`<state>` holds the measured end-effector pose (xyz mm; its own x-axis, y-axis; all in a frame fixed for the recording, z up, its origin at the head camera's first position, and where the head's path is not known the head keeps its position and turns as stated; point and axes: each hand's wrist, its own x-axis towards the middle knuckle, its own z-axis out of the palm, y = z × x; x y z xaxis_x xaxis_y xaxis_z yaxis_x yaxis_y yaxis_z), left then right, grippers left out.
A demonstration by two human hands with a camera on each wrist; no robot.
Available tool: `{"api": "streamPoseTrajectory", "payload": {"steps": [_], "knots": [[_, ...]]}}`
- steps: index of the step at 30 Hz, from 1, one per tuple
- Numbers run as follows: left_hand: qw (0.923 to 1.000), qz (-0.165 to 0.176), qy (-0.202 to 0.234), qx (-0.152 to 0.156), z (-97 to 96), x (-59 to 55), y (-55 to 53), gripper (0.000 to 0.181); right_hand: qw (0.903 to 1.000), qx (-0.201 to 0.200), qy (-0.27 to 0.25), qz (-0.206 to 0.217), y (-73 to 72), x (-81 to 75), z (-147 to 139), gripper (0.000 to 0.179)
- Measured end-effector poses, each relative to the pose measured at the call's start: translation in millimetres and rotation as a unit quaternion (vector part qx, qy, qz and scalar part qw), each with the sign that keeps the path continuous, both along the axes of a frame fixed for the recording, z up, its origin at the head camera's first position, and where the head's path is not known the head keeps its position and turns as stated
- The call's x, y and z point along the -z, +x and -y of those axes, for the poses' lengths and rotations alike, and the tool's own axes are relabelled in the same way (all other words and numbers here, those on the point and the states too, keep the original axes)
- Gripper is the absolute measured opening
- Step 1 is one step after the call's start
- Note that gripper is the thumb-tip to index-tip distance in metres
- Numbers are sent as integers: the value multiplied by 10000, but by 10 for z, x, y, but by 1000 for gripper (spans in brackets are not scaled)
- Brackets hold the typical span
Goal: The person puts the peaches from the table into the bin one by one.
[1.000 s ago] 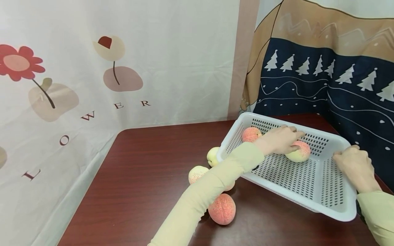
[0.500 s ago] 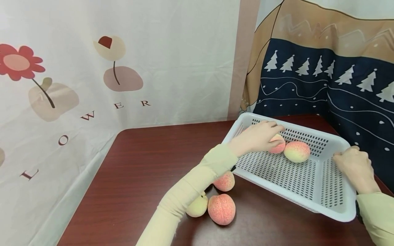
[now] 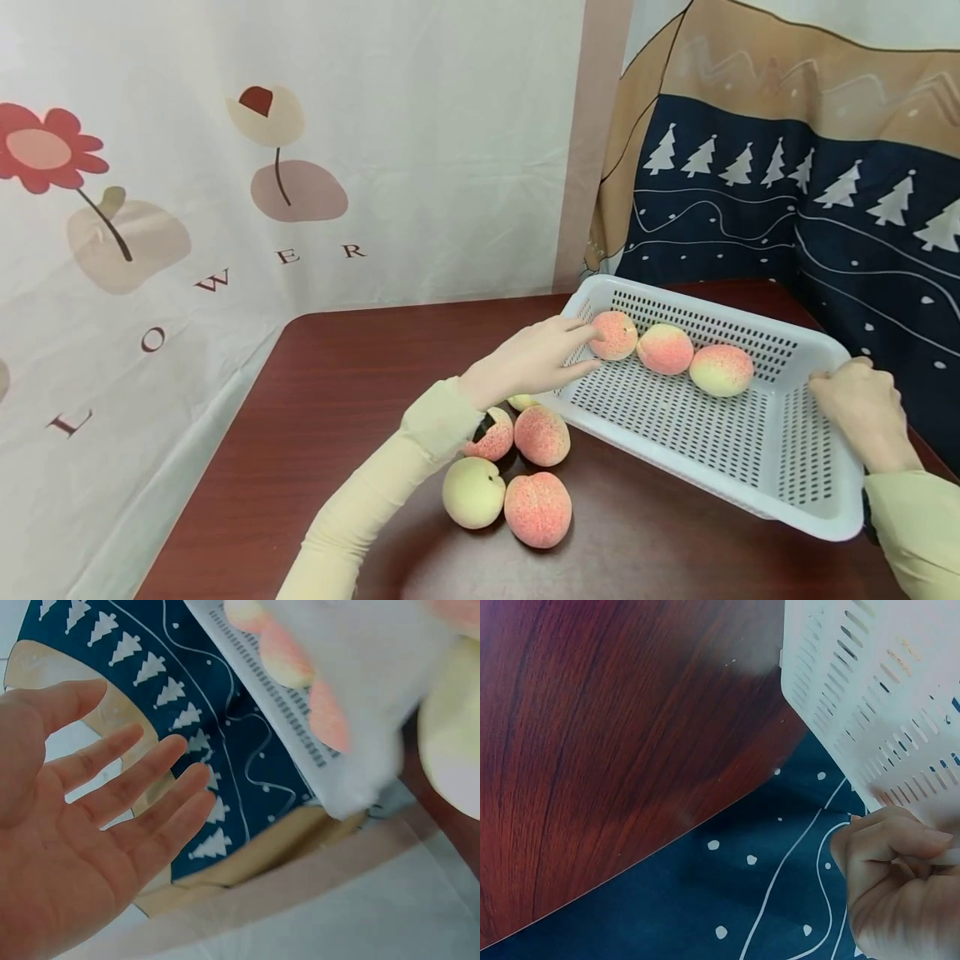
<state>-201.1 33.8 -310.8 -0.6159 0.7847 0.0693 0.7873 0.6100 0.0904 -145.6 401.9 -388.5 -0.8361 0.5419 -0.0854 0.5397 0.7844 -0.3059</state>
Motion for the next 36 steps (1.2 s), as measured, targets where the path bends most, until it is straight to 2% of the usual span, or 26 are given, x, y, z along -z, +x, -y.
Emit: {"api": "streamPoseTrajectory", "payload": {"steps": [10, 19, 24, 28, 31, 36], "knots": [[9982, 213, 103, -559, 617, 248, 86, 40, 9999, -64, 100, -2, 18, -23, 7, 57], [9951, 581, -24, -798, 975, 534, 151, 52, 10000, -76, 11, -22, 31, -24, 20, 57], [9881, 1147, -199, -1008, 1089, 687, 168, 54, 9999, -96, 4, -52, 29, -18, 11, 56], [9814, 1619, -206, -1011, 1118, 790, 162, 58, 9999, -107, -29, -88, 28, -11, 1, 56], [9798, 1757, -211, -933, 1112, 868, 148, 62, 9999, -109, -53, -114, 26, -6, 0, 56], [9805, 1783, -212, -795, 1082, 964, 121, 60, 9998, -80, -179, -94, 28, -6, 14, 56]]}}
